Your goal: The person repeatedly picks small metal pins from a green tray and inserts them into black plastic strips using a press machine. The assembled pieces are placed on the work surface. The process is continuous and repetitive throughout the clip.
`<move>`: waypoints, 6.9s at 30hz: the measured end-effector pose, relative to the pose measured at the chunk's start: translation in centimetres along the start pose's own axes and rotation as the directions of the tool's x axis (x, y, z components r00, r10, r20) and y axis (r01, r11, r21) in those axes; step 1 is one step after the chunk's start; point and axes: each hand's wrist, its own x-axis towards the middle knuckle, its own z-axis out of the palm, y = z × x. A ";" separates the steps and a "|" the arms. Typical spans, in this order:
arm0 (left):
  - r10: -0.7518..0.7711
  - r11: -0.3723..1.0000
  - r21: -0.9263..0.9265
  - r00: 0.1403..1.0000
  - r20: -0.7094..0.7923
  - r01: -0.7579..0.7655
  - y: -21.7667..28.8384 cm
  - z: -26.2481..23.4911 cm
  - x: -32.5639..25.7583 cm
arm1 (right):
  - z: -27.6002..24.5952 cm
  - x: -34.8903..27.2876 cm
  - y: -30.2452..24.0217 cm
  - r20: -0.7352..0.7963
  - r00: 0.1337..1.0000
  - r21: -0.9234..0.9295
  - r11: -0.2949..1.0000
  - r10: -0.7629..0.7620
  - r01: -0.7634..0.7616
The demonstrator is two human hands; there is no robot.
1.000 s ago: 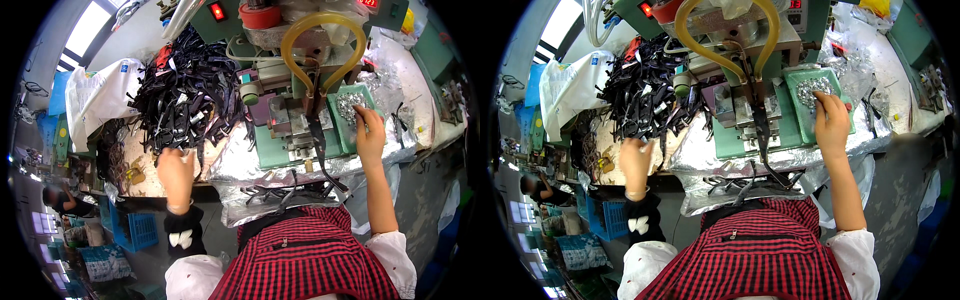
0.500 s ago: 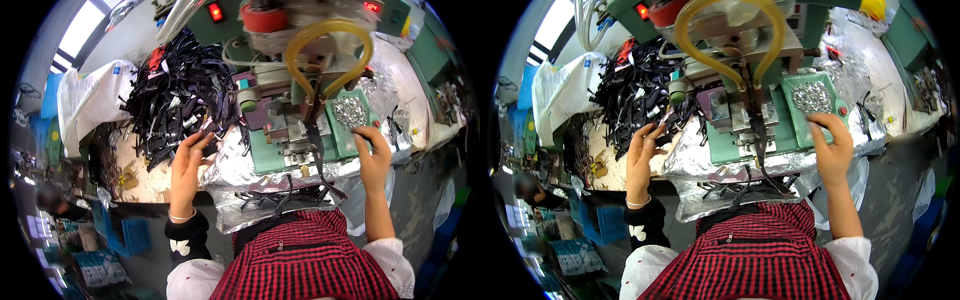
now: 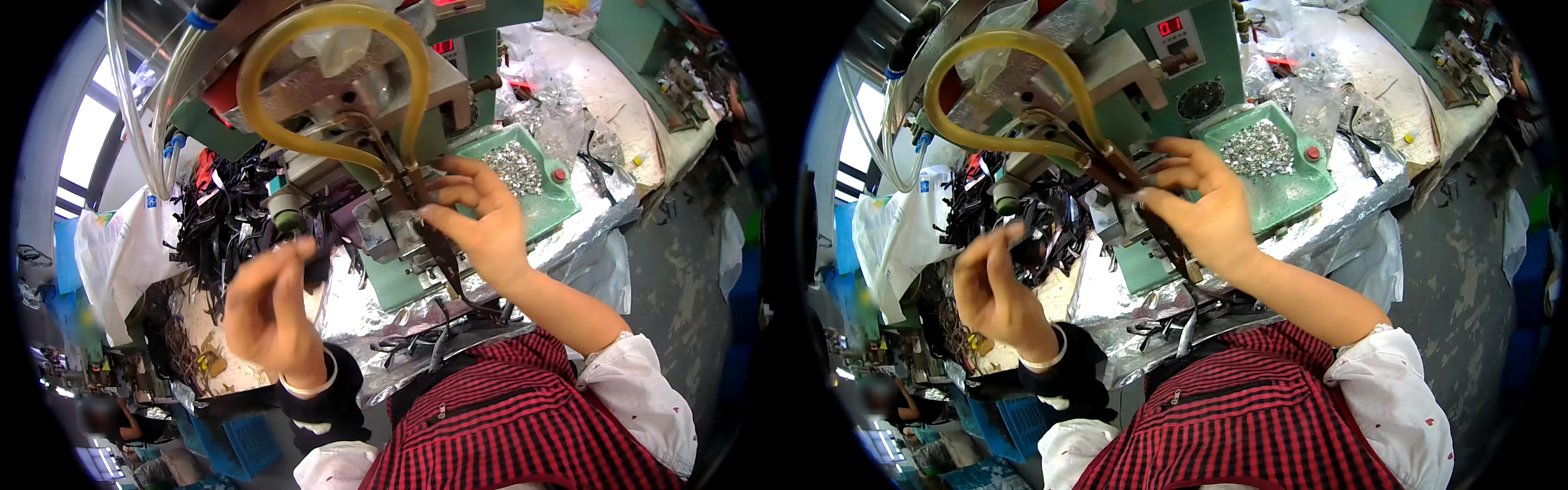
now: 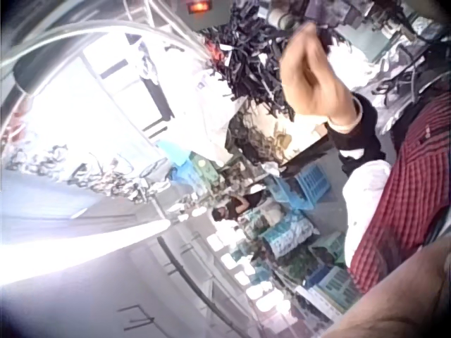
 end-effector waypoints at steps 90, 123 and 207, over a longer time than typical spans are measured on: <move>0.421 0.837 0.119 0.768 0.483 -0.534 -1.4 5.5 -6.0 | -12.5 -0.5 4.2 0.036 0.983 -0.751 0.644 -0.181 0.146; -0.502 0.117 0.990 0.865 -0.011 0.080 -21.1 -4.3 -7.6 | -9.4 1.3 5.6 -0.090 0.981 -0.628 0.774 -0.169 0.076; -0.580 0.763 0.379 0.813 0.042 0.524 -12.1 -11.4 -7.7 | -10.2 -2.6 0.2 -0.001 0.959 -0.630 0.745 -0.283 0.219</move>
